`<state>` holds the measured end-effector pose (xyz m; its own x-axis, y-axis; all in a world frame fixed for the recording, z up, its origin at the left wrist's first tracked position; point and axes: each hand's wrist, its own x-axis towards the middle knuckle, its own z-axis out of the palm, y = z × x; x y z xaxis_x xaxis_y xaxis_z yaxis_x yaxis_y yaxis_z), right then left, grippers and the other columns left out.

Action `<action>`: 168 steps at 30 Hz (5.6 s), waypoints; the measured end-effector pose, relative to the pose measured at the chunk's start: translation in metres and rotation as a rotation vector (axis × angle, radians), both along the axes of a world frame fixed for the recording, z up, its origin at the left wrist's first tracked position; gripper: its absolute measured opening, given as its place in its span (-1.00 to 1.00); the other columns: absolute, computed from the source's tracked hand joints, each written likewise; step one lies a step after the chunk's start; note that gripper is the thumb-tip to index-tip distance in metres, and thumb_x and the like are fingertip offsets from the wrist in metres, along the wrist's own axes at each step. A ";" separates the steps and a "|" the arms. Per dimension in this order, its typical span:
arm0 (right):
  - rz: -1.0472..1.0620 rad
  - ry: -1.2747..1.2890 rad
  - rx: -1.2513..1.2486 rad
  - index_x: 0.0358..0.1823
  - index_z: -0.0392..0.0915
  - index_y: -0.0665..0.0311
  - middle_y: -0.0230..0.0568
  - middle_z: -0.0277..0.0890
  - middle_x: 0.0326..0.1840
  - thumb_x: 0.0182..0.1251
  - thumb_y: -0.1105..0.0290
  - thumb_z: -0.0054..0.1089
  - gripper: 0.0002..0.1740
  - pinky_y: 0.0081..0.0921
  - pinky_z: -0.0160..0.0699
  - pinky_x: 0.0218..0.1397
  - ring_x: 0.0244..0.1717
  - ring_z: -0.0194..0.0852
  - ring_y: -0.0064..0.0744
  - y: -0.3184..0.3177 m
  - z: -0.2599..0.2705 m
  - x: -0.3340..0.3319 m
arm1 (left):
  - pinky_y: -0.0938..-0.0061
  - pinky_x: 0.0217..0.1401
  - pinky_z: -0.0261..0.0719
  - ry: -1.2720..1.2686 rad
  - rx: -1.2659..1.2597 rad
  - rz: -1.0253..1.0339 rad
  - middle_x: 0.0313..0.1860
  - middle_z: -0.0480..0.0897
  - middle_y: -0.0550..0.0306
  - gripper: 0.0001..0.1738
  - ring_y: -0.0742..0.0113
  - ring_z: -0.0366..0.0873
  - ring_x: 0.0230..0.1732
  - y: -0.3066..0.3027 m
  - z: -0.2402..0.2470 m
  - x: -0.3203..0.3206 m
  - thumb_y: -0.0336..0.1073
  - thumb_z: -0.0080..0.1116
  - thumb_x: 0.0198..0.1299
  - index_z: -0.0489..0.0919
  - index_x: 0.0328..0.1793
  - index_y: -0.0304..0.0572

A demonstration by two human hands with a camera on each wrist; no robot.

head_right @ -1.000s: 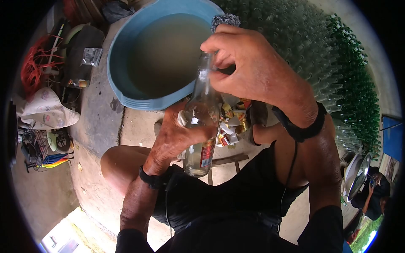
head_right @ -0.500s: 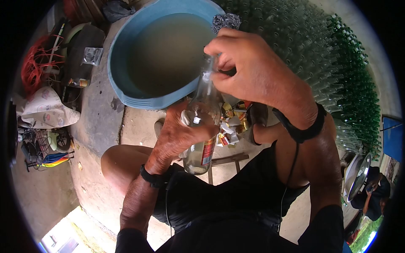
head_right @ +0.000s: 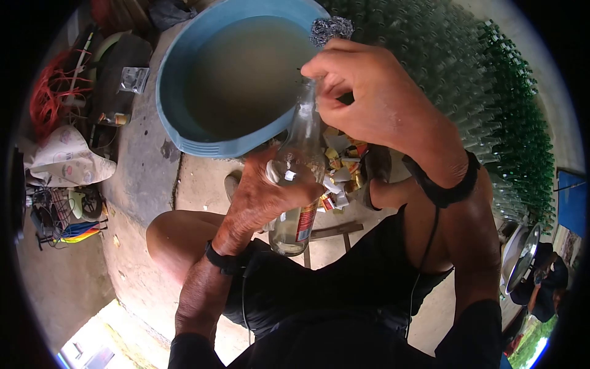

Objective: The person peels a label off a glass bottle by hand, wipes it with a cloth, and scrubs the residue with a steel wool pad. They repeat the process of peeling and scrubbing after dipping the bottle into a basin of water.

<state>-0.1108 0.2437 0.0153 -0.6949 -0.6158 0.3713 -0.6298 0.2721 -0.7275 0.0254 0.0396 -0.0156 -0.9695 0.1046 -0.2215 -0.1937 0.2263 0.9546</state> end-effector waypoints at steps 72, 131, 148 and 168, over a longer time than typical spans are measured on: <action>-0.013 -1.245 -0.685 0.41 0.46 0.50 0.09 0.61 0.29 0.68 0.34 0.06 -0.56 -0.08 0.69 0.49 0.34 0.70 0.01 -0.038 -0.002 0.033 | 0.41 0.12 0.71 -0.064 0.146 0.112 -0.17 0.78 0.20 -0.51 0.43 0.72 -0.09 0.004 0.007 -0.014 -0.33 0.64 -0.12 0.68 -0.03 -0.25; -0.005 -1.064 -0.682 0.23 0.54 0.46 -0.17 0.58 0.07 0.69 0.25 0.02 -0.61 -0.31 0.69 0.30 0.13 0.65 -0.37 -0.042 -0.011 0.041 | 0.41 0.08 0.74 -0.114 0.173 0.092 -0.16 0.79 0.19 -0.47 0.43 0.73 -0.13 0.006 0.001 -0.014 -0.36 0.62 -0.12 0.66 0.02 -0.28; 0.041 -1.113 -0.701 0.39 0.49 0.53 0.00 0.61 0.23 0.65 0.27 0.02 -0.50 -0.22 0.65 0.46 0.26 0.68 -0.20 -0.037 -0.010 0.039 | 0.39 0.11 0.76 -0.100 0.227 0.069 -0.12 0.80 0.14 -0.43 0.40 0.75 -0.10 0.004 -0.004 -0.014 -0.37 0.61 -0.12 0.66 0.08 -0.31; 0.034 -1.099 -0.654 0.30 0.57 0.45 -0.17 0.64 0.00 0.71 0.07 0.14 -0.48 -0.38 0.73 0.14 -0.04 0.67 -0.42 -0.044 0.007 0.045 | 0.37 0.20 0.70 -0.089 0.322 -0.051 -0.07 0.77 0.17 -0.46 0.37 0.74 0.01 0.000 0.002 -0.009 -0.33 0.71 -0.05 0.70 0.07 -0.23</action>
<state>-0.0658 0.1999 0.0219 -0.8153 -0.5602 -0.1465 0.3856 -0.3366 -0.8591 0.0163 0.0397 -0.0139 -0.9397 0.2306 -0.2527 -0.2756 -0.0727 0.9585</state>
